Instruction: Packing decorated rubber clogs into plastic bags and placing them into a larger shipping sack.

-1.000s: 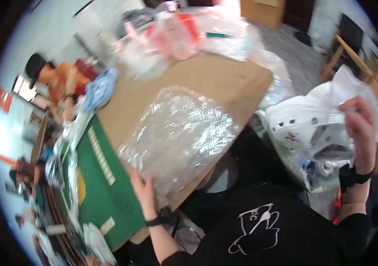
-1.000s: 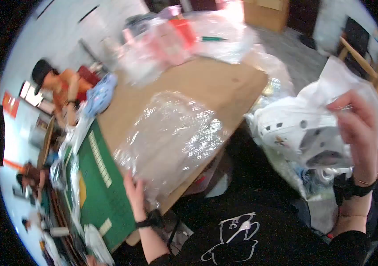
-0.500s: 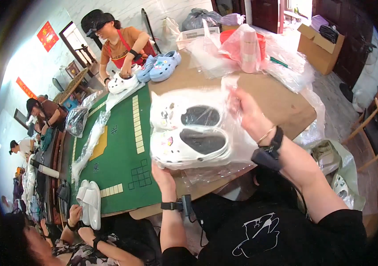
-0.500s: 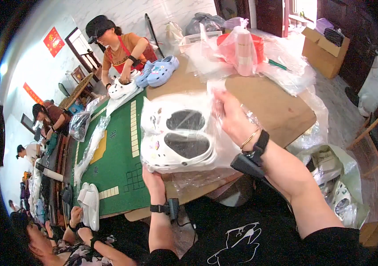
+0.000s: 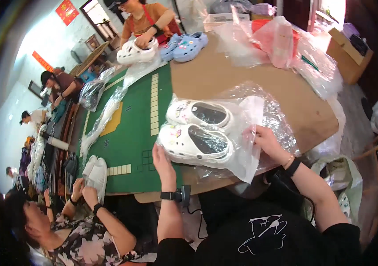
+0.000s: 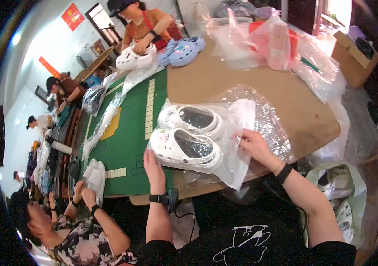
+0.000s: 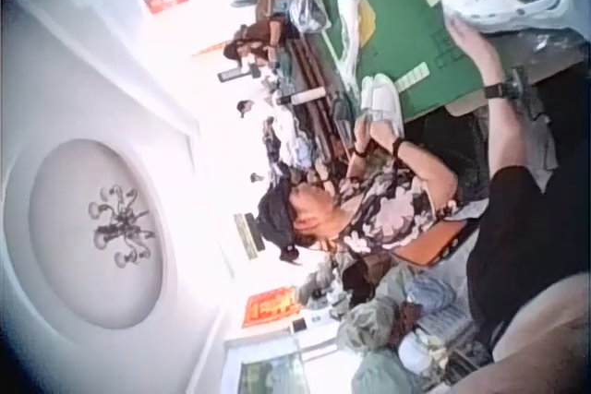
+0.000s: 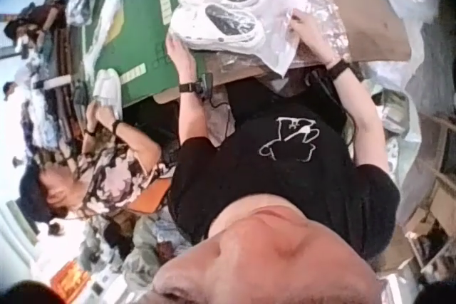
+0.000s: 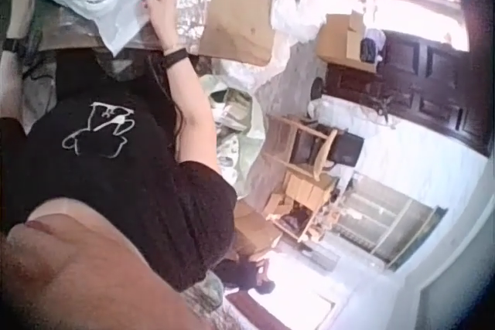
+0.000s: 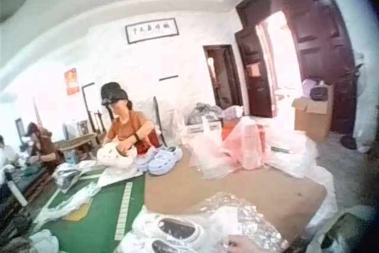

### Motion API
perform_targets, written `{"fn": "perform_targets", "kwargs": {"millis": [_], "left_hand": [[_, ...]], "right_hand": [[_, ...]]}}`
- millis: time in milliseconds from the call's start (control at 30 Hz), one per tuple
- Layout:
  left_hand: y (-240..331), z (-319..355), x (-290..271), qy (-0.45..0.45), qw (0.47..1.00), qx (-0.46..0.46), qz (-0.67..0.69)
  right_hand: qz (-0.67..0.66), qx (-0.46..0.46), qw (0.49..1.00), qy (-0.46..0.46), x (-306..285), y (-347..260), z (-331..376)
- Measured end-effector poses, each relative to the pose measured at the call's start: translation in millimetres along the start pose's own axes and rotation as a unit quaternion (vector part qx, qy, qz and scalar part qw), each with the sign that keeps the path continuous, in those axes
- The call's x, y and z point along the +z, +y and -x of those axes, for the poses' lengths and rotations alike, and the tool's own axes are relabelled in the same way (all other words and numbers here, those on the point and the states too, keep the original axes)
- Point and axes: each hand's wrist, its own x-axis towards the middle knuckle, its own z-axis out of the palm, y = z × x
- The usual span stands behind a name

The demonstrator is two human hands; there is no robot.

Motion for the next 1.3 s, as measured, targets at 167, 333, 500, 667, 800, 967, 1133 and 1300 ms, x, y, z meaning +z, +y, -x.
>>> {"fn": "perform_targets", "kwargs": {"millis": [167, 333, 500, 667, 800, 967, 1133, 1300], "left_hand": [[15, 8, 9, 0.008, 0.999, -0.047, 0.01], [5, 1, -20, -0.001, 0.997, -0.025, 0.073], [1, -17, -33, -0.003, 0.991, -0.057, 0.121], [-14, -24, -72, -0.006, 0.984, -0.019, 0.18], [-6, -26, -55, 0.052, 0.978, -0.047, 0.196], [24, -29, -28, 0.08, 0.984, 0.145, -0.065], [43, -23, 29, -0.084, 0.822, 0.335, -0.452], [38, -34, 56, -0.152, 0.788, 0.318, -0.504]], "right_hand": [[0.21, -0.384, 0.898, 0.056, 26, -28, -32], [0.397, -0.342, 0.851, 0.041, 46, -28, -59], [0.418, -0.351, 0.838, 0.021, 42, -49, -62], [0.39, -0.331, 0.859, 0.003, 46, -56, -62], [0.391, -0.304, 0.868, 0.045, 54, -37, -65], [0.35, -0.335, 0.864, 0.134, 79, -47, -50], [0.417, -0.278, 0.863, 0.062, 96, -60, -41], [0.368, -0.417, 0.829, 0.057, 86, -34, -48]]}}
